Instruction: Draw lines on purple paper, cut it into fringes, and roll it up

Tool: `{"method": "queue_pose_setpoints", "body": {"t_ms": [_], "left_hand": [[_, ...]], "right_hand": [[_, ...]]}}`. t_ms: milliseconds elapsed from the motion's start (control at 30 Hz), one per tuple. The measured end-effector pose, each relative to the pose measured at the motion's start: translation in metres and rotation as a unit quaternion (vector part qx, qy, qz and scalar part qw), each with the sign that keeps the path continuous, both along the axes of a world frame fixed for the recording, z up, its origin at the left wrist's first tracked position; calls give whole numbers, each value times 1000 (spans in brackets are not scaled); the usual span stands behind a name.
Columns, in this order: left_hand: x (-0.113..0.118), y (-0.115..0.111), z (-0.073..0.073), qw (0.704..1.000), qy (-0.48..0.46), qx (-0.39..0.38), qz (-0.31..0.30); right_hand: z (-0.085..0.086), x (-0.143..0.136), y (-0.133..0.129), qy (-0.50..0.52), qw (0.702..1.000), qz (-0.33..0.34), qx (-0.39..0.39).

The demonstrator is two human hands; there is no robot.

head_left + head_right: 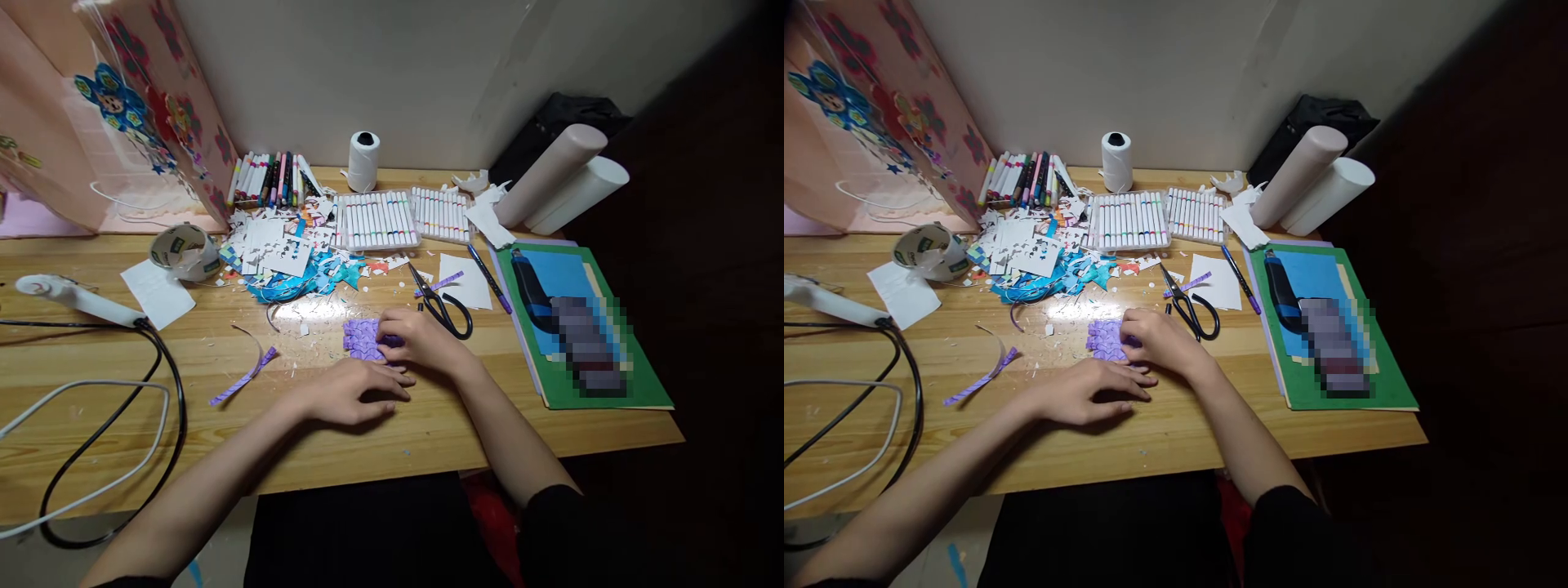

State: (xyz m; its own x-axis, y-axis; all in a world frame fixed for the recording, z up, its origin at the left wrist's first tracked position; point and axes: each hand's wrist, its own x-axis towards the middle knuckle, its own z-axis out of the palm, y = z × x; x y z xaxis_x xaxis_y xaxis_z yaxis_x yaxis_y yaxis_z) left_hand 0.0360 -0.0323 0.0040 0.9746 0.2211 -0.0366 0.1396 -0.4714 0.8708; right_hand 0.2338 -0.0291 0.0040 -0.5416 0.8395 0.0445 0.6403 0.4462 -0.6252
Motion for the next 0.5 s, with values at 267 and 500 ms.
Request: {"method": "queue_pose_setpoints", "body": {"t_ms": [267,500], "left_hand": [[-1,0,1,1000,6,1,-2],[-1,1,5,1000,14,0,3]], "right_hand": [[9,18,3,49,995,15,-82],[9,17,2,56,995,28,-73]]}}
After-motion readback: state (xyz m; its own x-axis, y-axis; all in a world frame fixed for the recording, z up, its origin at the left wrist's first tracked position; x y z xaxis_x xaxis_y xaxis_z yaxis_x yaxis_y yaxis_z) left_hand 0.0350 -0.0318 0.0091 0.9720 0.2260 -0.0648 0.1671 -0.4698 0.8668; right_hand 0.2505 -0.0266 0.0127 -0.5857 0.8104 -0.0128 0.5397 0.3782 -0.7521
